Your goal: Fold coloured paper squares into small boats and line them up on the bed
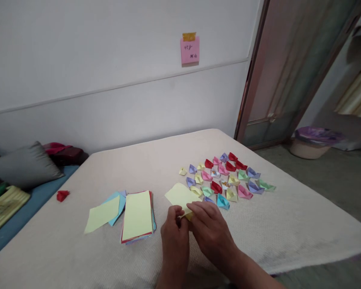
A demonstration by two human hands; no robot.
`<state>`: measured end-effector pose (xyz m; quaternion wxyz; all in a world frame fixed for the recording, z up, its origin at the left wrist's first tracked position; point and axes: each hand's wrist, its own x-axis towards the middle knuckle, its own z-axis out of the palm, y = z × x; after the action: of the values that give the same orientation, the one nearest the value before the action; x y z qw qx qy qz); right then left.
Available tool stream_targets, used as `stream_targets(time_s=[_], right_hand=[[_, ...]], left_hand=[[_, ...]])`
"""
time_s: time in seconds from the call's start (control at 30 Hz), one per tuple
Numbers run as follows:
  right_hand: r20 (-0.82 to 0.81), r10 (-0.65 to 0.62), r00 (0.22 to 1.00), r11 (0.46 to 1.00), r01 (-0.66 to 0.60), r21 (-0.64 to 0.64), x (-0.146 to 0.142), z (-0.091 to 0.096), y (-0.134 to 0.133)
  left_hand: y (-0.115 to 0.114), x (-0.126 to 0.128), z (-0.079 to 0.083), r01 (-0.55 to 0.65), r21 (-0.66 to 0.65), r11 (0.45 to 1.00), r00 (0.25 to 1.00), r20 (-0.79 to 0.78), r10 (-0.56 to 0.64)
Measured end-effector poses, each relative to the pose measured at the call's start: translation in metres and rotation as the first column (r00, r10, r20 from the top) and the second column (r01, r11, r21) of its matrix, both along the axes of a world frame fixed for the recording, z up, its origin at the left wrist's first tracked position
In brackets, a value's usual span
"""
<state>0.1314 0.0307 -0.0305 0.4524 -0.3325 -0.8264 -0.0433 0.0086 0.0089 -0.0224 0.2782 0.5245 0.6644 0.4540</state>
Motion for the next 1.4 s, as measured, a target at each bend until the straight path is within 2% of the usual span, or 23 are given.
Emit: stream_targets(time_s=[0.13,0.23,0.37,0.43,0.5,0.6,0.7,0.83,0.97,1.13,1.23,1.4], right_hand=[[0.108,0.02,0.994,0.995,-0.031,0.095,0.0,-0.003,-0.002],[0.17,0.034,0.985,0.993,-0.051,0.103,-0.001,-0.004,-0.005],[0.181,0.063,0.982,0.991,-0.082,0.104,-0.003,-0.004,-0.009],[0.136,0.068,0.988,0.993,-0.081,0.09,-0.005,-0.003,-0.009],[0.031,0.039,0.999,0.999,-0.04,0.031,-0.006,-0.004,-0.007],[-0.14,-0.056,0.989,0.99,0.037,-0.135,-0.003,-0.005,0.0],[-0.195,-0.129,0.972,0.956,0.069,-0.286,0.002,-0.007,0.006],[-0.208,-0.165,0.964,0.932,0.083,-0.353,0.004,-0.006,0.008],[-0.205,-0.18,0.962,0.938,0.106,-0.329,0.003,-0.004,0.007],[-0.192,-0.16,0.968,0.971,0.119,-0.207,0.002,-0.003,0.005],[-0.171,-0.116,0.978,0.989,0.098,-0.111,0.0,-0.001,0.002],[-0.165,-0.075,0.983,0.995,0.061,-0.084,-0.003,0.0,-0.002]], left_hand=[[0.0,0.0,0.0,-0.017,-0.008,1.0,1.0,0.013,0.017],[0.0,0.001,0.0,-0.034,-0.002,0.999,0.998,0.059,0.034],[0.001,-0.001,-0.001,-0.051,0.007,0.999,0.985,0.167,0.049],[0.002,-0.002,-0.001,-0.053,-0.009,0.999,0.972,0.228,0.054],[0.004,-0.003,-0.001,-0.043,-0.033,0.999,0.953,0.299,0.051],[0.006,-0.003,-0.001,0.007,-0.048,0.999,0.908,0.42,0.014],[0.008,-0.002,-0.002,0.059,-0.046,0.997,0.874,0.485,-0.029],[0.006,0.0,-0.005,0.171,-0.084,0.982,0.879,0.464,-0.113],[0.003,0.002,-0.007,0.211,-0.096,0.973,0.89,0.43,-0.15],[0.003,0.007,-0.009,0.118,-0.093,0.989,0.955,0.284,-0.087],[0.003,0.009,-0.009,0.079,-0.083,0.993,0.964,0.26,-0.055],[0.004,0.007,-0.009,0.049,-0.084,0.995,0.969,0.245,-0.027]])
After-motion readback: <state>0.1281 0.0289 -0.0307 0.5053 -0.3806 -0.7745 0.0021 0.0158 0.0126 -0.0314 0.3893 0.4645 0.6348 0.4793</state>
